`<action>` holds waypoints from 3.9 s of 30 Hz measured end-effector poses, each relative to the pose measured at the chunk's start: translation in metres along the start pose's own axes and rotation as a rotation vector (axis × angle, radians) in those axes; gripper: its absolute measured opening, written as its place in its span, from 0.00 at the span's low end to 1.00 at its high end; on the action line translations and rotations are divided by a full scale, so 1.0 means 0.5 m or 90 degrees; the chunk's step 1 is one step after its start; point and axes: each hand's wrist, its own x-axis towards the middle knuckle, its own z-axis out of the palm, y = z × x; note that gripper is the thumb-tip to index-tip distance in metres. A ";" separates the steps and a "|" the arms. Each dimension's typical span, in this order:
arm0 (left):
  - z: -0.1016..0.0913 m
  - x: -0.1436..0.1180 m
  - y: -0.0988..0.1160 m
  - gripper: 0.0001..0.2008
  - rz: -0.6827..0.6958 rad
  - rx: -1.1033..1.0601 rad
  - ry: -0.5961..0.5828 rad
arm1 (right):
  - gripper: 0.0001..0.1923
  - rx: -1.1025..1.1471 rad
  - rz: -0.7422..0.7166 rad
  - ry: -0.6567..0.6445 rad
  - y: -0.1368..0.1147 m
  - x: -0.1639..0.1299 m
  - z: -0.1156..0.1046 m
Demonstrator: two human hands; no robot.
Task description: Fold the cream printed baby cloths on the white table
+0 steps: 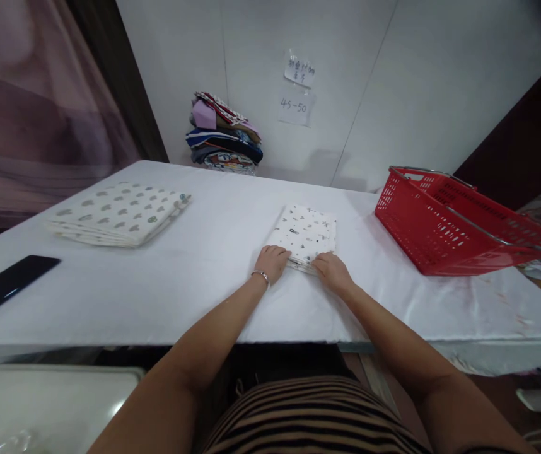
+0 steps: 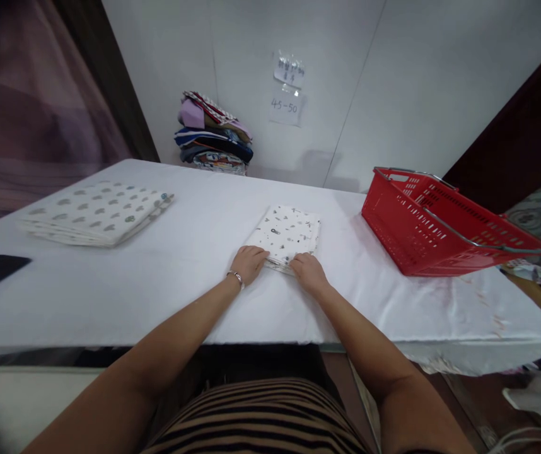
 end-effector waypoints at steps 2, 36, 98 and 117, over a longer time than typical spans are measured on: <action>-0.003 0.000 0.001 0.13 0.000 -0.003 -0.008 | 0.14 -0.004 -0.016 0.000 0.004 -0.003 0.002; -0.046 -0.046 -0.088 0.13 -0.130 -0.023 0.041 | 0.24 0.047 -0.051 -0.023 -0.058 0.013 0.070; -0.042 -0.030 -0.114 0.09 -0.273 -0.386 0.073 | 0.24 0.047 -0.053 0.047 -0.067 0.001 0.077; -0.071 -0.005 -0.095 0.09 -0.141 -0.120 -0.025 | 0.26 0.064 -0.062 0.057 -0.067 0.001 0.074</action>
